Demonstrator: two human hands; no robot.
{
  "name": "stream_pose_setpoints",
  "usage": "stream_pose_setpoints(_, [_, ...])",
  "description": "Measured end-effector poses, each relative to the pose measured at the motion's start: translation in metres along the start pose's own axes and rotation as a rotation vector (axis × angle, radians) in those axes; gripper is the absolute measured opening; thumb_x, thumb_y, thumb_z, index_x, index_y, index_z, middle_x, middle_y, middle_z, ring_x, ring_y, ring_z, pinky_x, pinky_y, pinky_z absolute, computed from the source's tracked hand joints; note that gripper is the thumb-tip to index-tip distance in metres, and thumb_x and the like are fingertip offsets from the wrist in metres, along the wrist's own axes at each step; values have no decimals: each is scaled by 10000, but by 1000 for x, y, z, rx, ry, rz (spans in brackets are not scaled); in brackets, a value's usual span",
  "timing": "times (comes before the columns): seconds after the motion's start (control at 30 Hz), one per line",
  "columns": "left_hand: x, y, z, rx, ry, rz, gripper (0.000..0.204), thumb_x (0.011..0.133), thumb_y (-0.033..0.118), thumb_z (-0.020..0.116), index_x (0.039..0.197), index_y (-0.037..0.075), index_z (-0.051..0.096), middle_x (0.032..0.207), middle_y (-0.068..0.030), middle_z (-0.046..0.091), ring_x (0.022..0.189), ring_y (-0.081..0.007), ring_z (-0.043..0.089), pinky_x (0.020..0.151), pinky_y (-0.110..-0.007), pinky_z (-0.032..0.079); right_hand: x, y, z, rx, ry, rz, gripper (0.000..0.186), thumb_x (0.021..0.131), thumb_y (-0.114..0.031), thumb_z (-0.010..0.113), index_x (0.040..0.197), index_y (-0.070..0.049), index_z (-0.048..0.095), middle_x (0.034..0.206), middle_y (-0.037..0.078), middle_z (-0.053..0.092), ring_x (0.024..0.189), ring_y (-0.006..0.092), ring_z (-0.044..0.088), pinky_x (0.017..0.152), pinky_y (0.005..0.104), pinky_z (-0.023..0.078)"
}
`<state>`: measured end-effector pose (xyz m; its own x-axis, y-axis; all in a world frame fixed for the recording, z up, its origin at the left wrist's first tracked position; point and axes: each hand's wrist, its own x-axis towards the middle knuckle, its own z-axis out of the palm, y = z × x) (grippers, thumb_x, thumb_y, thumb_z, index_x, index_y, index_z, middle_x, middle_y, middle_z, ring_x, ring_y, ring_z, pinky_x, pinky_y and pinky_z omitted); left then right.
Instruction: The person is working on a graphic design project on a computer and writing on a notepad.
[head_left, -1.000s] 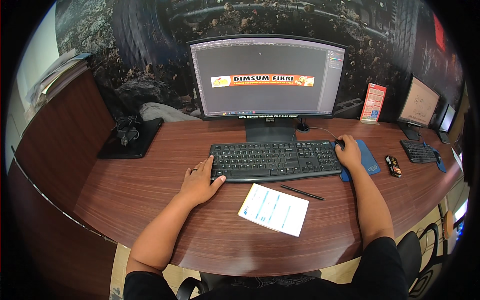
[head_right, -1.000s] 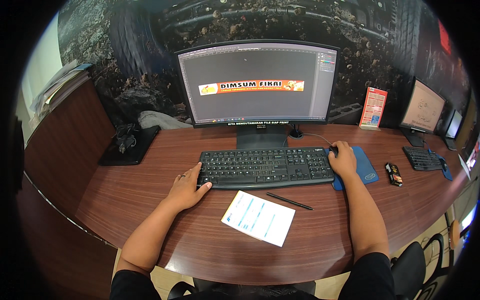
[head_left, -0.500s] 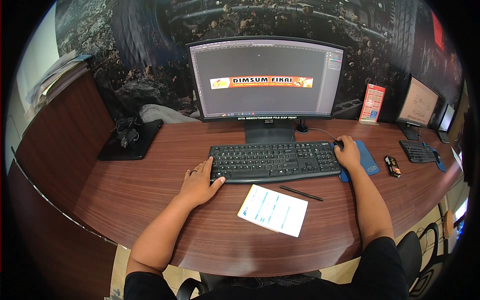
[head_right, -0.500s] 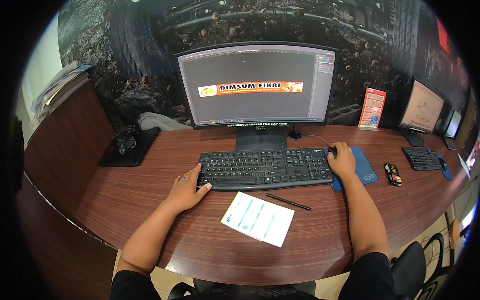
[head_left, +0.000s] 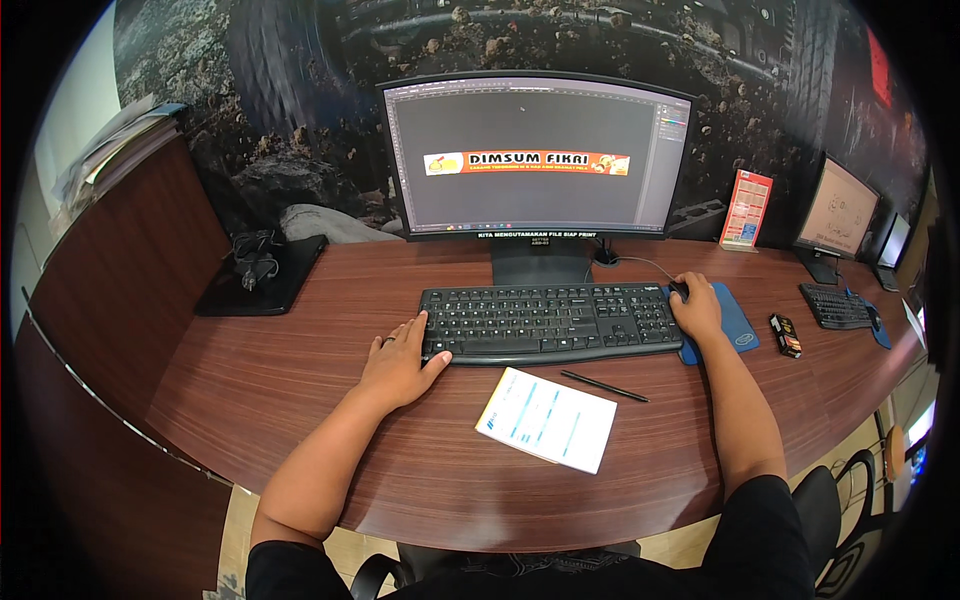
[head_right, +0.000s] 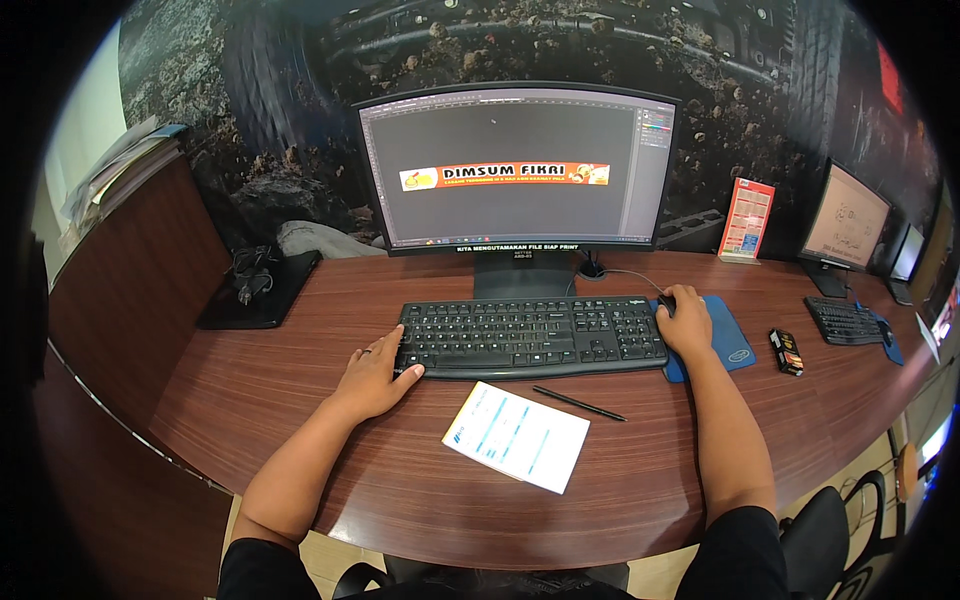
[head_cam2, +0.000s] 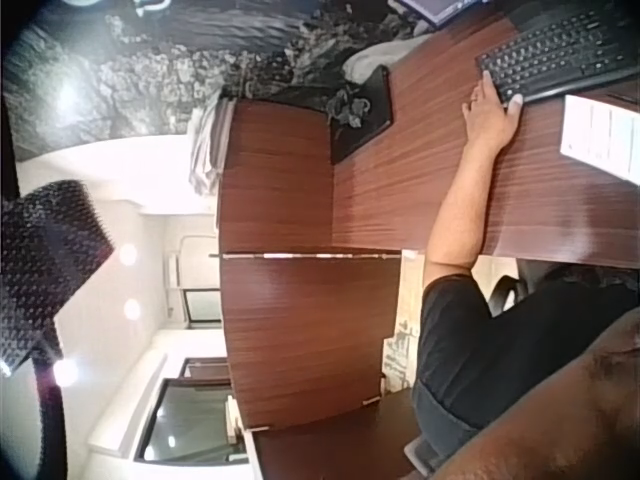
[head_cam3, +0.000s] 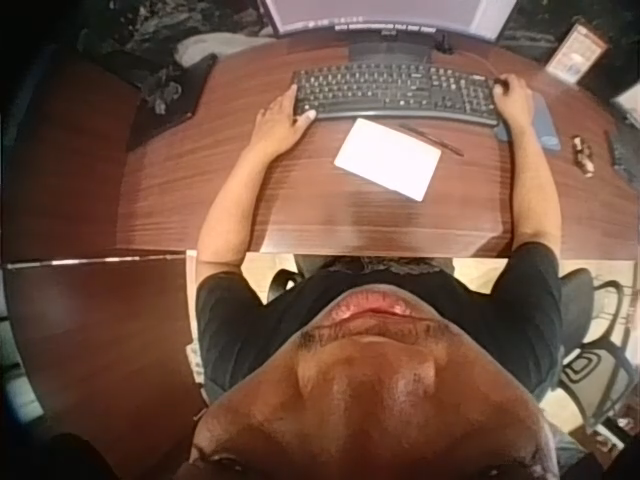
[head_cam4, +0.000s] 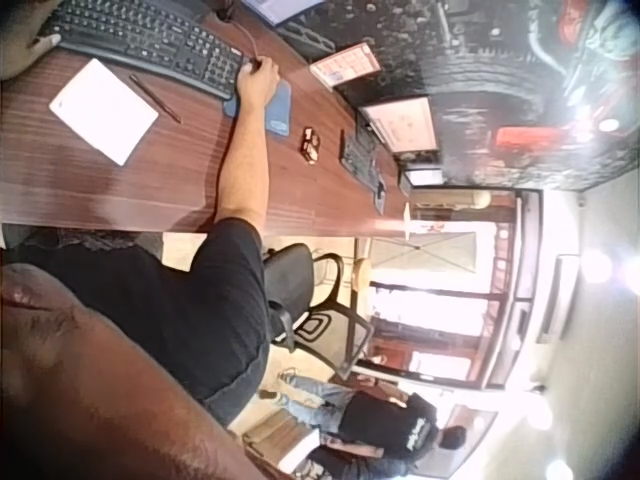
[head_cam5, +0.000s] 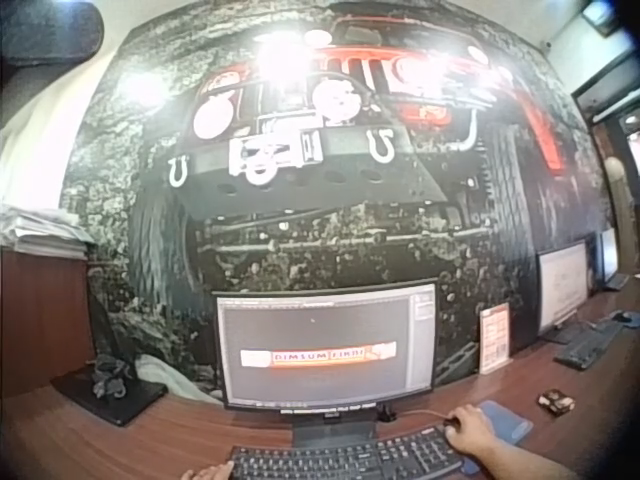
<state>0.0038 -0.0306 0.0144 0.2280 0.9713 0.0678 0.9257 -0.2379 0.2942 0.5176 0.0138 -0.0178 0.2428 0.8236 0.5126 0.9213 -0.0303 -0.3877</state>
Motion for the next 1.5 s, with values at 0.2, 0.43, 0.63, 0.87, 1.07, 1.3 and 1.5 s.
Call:
stream_pose_setpoints(0.2, [0, -1, 1, 2, 0, 0, 844, 1010, 518, 549, 1609, -3, 261, 1571, -284, 431, 1490, -404, 387, 1223, -595, 243, -1, -1, 0, 7, 6, -10, 290, 853, -159, 694, 1131, -83, 667, 1207, 136, 657, 1140, 388, 610, 978, 470, 496])
stream_pose_setpoints(0.43, [2, -4, 3, 30, -6, -3, 849, 1014, 569, 514, 1614, 25, 261, 1600, -253, 406, 1497, -401, 380, 1212, -635, 255, -1, -3, -2, 6, 3, 7, 287, 853, -146, 705, 1128, -74, 668, 1207, 131, 660, 1146, 383, 611, 984, 463, 492])
stream_pose_setpoints(0.63, [1, -1, 1, 18, -5, -8, 844, 1011, 530, 542, 1610, 3, 265, 1587, -266, 418, 1501, -390, 372, 1227, -591, 246, -1, -2, -1, 16, 11, -2, 285, 852, -142, 708, 1127, -78, 670, 1204, 129, 660, 1144, 379, 614, 982, 459, 493])
stream_pose_setpoints(0.87, [2, -3, 2, 35, -13, -8, 846, 1013, 551, 523, 1614, 16, 261, 1595, -256, 411, 1500, -389, 376, 1224, -600, 251, -1, 0, -1, 11, 13, -2, 287, 850, -138, 705, 1128, -80, 668, 1195, 129, 659, 1143, 384, 612, 978, 458, 496])
stream_pose_setpoints(1.07, [3, -3, 3, 49, -26, -10, 847, 1019, 578, 494, 1622, 36, 250, 1609, -242, 397, 1507, -382, 369, 1222, -621, 248, -1, -4, -3, 5, -1, 10, 289, 850, -144, 702, 1130, -82, 669, 1200, 129, 657, 1147, 383, 610, 983, 458, 494])
stream_pose_setpoints(1.3, [1, 0, 1, 24, -10, -9, 841, 1012, 528, 543, 1610, 9, 263, 1585, -266, 421, 1500, -387, 376, 1227, -590, 251, 0, 0, 0, 6, 8, 0, 286, 853, -150, 696, 1128, -77, 668, 1206, 135, 657, 1150, 386, 608, 986, 464, 492])
stream_pose_setpoints(1.5, [1, 2, -1, 14, -19, -16, 840, 1010, 526, 544, 1609, 7, 267, 1598, -254, 410, 1504, -388, 369, 1230, -591, 244, 0, 0, -1, 13, 11, -4, 289, 853, -142, 696, 1132, -75, 663, 1208, 138, 657, 1148, 388, 611, 985, 466, 493])
